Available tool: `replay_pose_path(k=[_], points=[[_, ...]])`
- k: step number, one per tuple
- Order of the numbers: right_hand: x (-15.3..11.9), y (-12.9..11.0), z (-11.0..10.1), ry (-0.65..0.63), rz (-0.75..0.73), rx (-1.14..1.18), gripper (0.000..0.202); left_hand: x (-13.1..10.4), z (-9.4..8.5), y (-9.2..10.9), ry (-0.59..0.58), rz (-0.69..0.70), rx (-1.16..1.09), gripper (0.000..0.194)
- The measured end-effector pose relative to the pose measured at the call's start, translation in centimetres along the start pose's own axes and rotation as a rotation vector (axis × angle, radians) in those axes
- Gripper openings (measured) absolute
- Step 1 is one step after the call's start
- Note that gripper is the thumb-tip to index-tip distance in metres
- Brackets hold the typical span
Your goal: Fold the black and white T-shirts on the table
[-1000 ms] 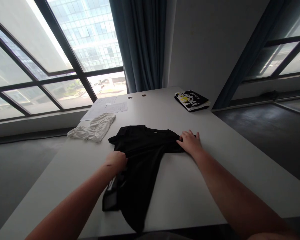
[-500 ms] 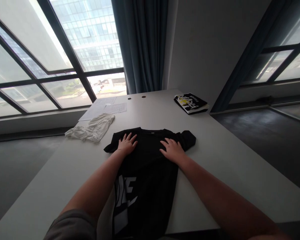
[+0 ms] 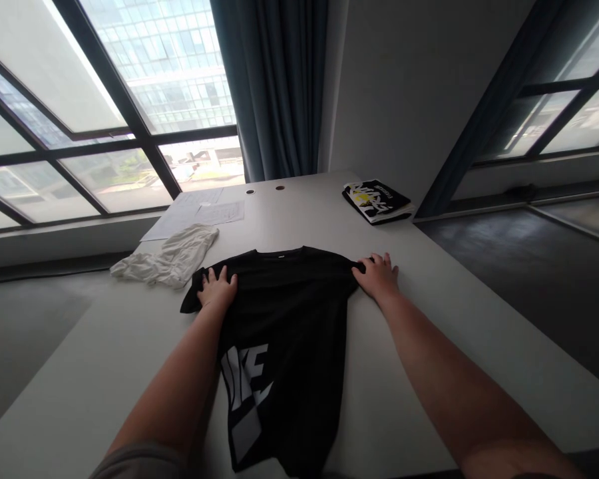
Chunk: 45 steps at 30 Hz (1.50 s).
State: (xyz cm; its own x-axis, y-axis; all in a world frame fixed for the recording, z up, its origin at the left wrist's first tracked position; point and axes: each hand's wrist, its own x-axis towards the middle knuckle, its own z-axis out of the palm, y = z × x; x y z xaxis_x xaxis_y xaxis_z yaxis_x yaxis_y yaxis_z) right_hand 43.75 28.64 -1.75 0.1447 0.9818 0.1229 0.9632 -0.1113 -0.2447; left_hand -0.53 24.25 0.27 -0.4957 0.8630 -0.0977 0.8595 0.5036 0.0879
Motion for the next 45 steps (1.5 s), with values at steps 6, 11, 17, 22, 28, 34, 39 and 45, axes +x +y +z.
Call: replay_pose_path(k=[6, 11, 17, 22, 28, 34, 39, 45], points=[[-2.3, -2.2, -2.4, 0.195, -0.179, -0.061, 0.037, -1.9, -0.1, -6.4, 0.014, -0.058, 0.021, 0.075], [-3.3, -4.9, -2.0, 0.13, -0.4, 0.003, 0.041, -3.4, -0.2, -6.1, 0.133, 0.138, 0.076, 0.07], [-0.3, -4.6, 0.9, -0.127, -0.349, 0.023, 0.053, -2.3, 1.0, -2.4, -0.019, 0.154, 0.058, 0.074], [5.1, -3.0, 1.3, -0.296, -0.19, 0.023, 0.062, 0.4, 0.7, 0.9, -0.081, 0.209, 0.041, 0.083], [11.0, -2.4, -0.7, -0.344, -0.111, -0.047, 0.061, 4.4, -0.5, 2.6, -0.038, 0.384, -0.022, 0.07], [10.0, -4.5, 0.6, -0.203, -0.08, -0.194, 0.065, 4.5, 1.0, 2.6, 0.131, 0.301, 0.001, 0.065], [8.0, -4.5, 3.2, -0.291, -0.085, -0.138, 0.076, 4.8, 0.1, 1.6, 0.04, 0.082, -0.011, 0.077], [8.3, -3.3, 2.6, -0.374, -0.308, -0.12, 0.071, 5.7, -0.9, 0.8, 0.076, 0.077, 0.025, 0.077]])
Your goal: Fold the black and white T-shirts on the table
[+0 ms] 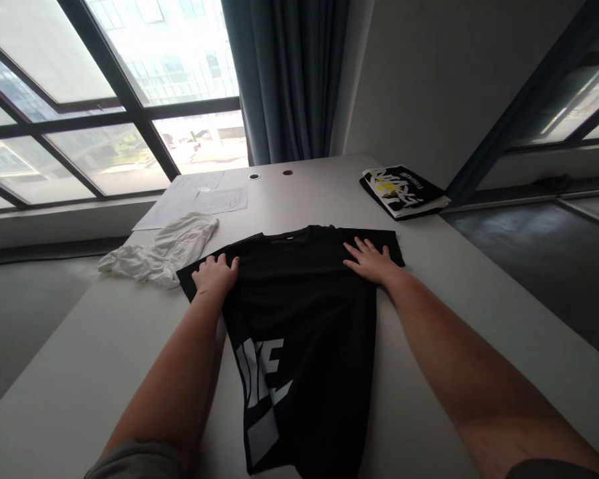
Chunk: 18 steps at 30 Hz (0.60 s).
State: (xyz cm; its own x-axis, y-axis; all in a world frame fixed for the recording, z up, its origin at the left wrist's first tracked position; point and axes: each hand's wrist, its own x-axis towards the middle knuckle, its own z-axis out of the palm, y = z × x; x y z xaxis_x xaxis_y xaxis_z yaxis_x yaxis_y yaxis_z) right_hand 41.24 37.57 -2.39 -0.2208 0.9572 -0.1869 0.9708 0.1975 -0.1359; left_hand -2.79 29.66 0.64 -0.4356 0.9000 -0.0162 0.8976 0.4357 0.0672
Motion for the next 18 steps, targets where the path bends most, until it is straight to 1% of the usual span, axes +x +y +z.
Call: replay_pose_path(k=[2, 3, 4, 6, 8, 12, 14, 15, 16, 18], points=[[0.2, 0.7, -0.3, 0.052, -0.043, 0.029, 0.068, 0.4, 0.5, -0.1, 0.001, 0.127, 0.003, 0.074], [0.4, 1.2, -0.4, 0.087, -0.014, 0.052, 0.066, 0.7, 0.8, -0.1, -0.022, 0.158, -0.003, 0.074], [0.6, 1.7, -0.4, 0.118, 0.045, 0.072, 0.065, 0.9, 1.0, -0.2, -0.052, 0.154, -0.012, 0.074], [1.0, 2.8, -0.5, 0.143, 0.196, 0.085, 0.066, 1.4, 1.3, -0.4, -0.091, 0.076, -0.034, 0.074], [1.3, 3.6, -0.4, 0.121, 0.314, 0.068, 0.067, 1.7, 1.3, -0.6, -0.106, -0.013, -0.054, 0.075], [1.4, 4.1, -0.4, 0.086, 0.416, 0.047, 0.071, 1.4, 1.0, -0.5, -0.125, -0.071, -0.059, 0.076], [1.2, 4.1, -0.5, 0.074, 0.434, 0.042, 0.073, 1.1, 1.0, -0.4, -0.102, -0.076, -0.055, 0.076], [1.1, 4.2, -0.5, 0.069, 0.438, 0.037, 0.073, 1.0, 1.0, -0.3, -0.074, -0.041, -0.051, 0.077], [1.0, 4.2, -0.6, 0.072, 0.434, 0.028, 0.073, 0.9, 1.1, -0.3, -0.035, 0.026, -0.044, 0.076], [0.9, 4.2, -0.7, 0.124, 0.377, -0.014, 0.072, 0.9, 1.4, -0.2, 0.044, 0.209, -0.026, 0.073]])
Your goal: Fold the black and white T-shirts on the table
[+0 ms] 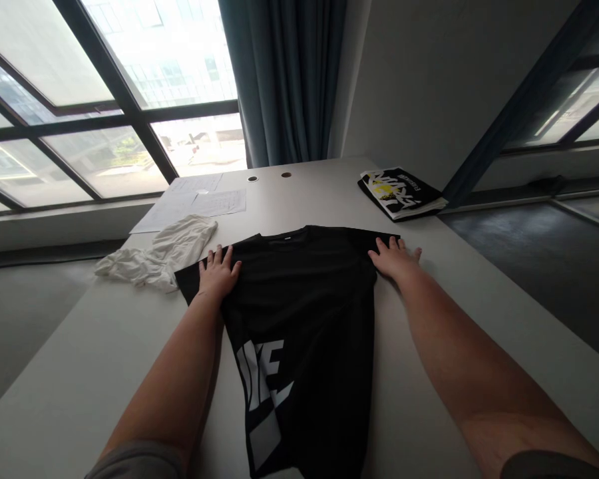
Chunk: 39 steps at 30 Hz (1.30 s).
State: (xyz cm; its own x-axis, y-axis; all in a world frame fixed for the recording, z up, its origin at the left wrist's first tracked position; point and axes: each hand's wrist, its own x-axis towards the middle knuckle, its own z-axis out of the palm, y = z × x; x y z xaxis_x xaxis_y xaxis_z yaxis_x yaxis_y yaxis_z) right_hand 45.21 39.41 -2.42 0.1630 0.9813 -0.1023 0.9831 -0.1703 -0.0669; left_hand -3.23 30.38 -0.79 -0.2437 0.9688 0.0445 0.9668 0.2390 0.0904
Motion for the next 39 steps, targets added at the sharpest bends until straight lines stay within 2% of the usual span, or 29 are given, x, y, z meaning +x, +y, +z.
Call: replay_pose_path(k=[2, 4, 7, 10, 13, 17, 22, 26, 29, 31, 32, 34, 36, 39], points=[[-0.1, -0.2, -0.1, 0.113, -0.13, -0.016, 0.069, 0.1, 0.3, 0.1, 0.0, 0.143, 0.011, 0.069], [-0.3, -0.8, -0.1, 0.183, -0.265, 0.009, 0.065, 0.3, 0.5, 0.1, -0.066, 0.19, 0.011, 0.066], [-0.8, -2.1, 0.2, 0.084, -0.342, 0.047, 0.065, 0.5, 0.5, 0.3, -0.135, 0.198, 0.016, 0.064], [-1.6, -2.9, 0.4, -0.031, -0.327, 0.016, 0.07, 0.4, 0.4, 0.3, -0.134, 0.165, 0.024, 0.067], [-2.7, -2.8, 0.3, -0.076, -0.305, -0.011, 0.075, -0.2, 0.2, 0.3, -0.138, 0.158, 0.034, 0.068], [-4.6, -1.6, 0.3, -0.104, -0.318, -0.026, 0.079, -1.5, 0.2, 0.1, -0.144, 0.185, 0.045, 0.069], [-7.4, 1.7, 1.1, -0.097, -0.361, -0.01, 0.077, -3.9, 0.0, -0.5, -0.157, 0.202, 0.069, 0.068], [-8.7, 3.2, 0.9, -0.088, -0.282, 0.002, 0.069, -5.8, -0.7, 0.0, -0.167, 0.183, 0.09, 0.07], [-8.5, 1.0, -0.2, 0.018, -0.251, -0.031, 0.063, -6.1, -0.9, 2.1, -0.061, 0.234, 0.126, 0.07], [-8.0, -2.3, -1.0, 0.109, -0.348, -0.035, 0.061, -5.4, -0.7, 4.1, -0.012, 0.295, 0.113, 0.069], [-7.6, -4.1, -1.2, 0.112, -0.425, -0.018, 0.062, -4.8, -0.5, 5.1, -0.031, 0.302, 0.092, 0.07], [-6.9, -7.7, -1.5, 0.033, -0.499, 0.027, 0.067, -3.4, 0.0, 6.9, -0.108, 0.271, 0.049, 0.071], [-6.0, -10.3, -1.2, -0.057, -0.48, 0.041, 0.069, -1.9, 0.6, 8.0, -0.159, 0.222, 0.019, 0.072], [-4.7, -11.6, -0.2, -0.086, -0.436, 0.038, 0.069, -0.2, 1.3, 8.5, -0.174, 0.185, -0.009, 0.074]])
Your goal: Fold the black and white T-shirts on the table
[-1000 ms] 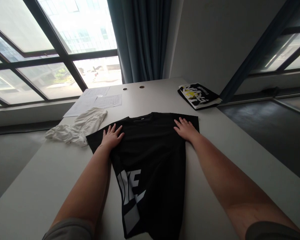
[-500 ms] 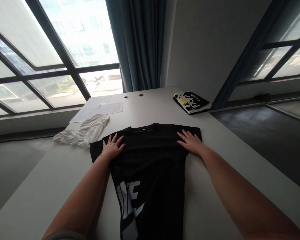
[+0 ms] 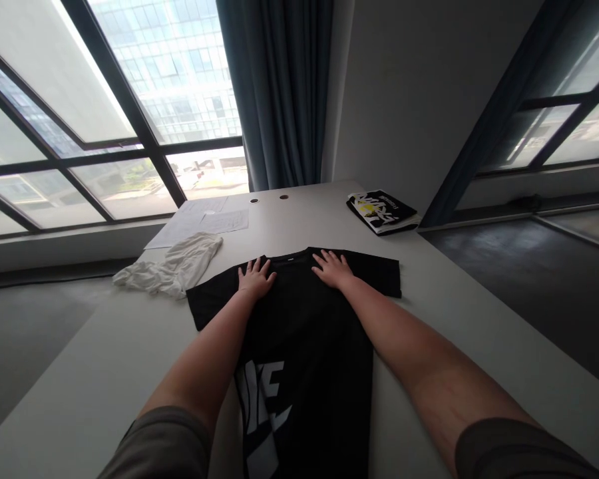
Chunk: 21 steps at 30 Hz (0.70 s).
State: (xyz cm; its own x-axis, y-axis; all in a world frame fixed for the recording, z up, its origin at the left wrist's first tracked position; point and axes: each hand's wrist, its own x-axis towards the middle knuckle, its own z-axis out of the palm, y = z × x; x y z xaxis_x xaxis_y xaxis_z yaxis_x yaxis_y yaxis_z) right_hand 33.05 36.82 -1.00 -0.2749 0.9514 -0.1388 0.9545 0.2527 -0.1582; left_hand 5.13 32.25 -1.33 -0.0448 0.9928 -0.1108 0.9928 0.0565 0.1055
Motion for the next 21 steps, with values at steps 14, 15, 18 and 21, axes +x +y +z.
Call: replay_pose_path(k=[14, 15, 18, 21], points=[[-1.0, -0.4, -2.2, 0.138, 0.018, 0.0, 0.065, -1.9, -3.0, 1.5, 0.12, 0.125, 0.075, 0.071], [-2.9, -0.8, -1.9, 0.179, -0.035, -0.006, 0.065, -4.3, -2.8, 1.6, 0.142, 0.179, 0.07, 0.07], [-11.4, -1.7, 0.1, 0.207, -0.285, 0.03, 0.057, -13.7, -1.5, 1.0, 0.187, 0.343, -0.01, 0.066], [-20.8, -1.5, 2.3, 0.192, -0.533, 0.16, 0.048, -23.3, -0.3, -1.0, 0.087, 0.623, -0.108, 0.057]])
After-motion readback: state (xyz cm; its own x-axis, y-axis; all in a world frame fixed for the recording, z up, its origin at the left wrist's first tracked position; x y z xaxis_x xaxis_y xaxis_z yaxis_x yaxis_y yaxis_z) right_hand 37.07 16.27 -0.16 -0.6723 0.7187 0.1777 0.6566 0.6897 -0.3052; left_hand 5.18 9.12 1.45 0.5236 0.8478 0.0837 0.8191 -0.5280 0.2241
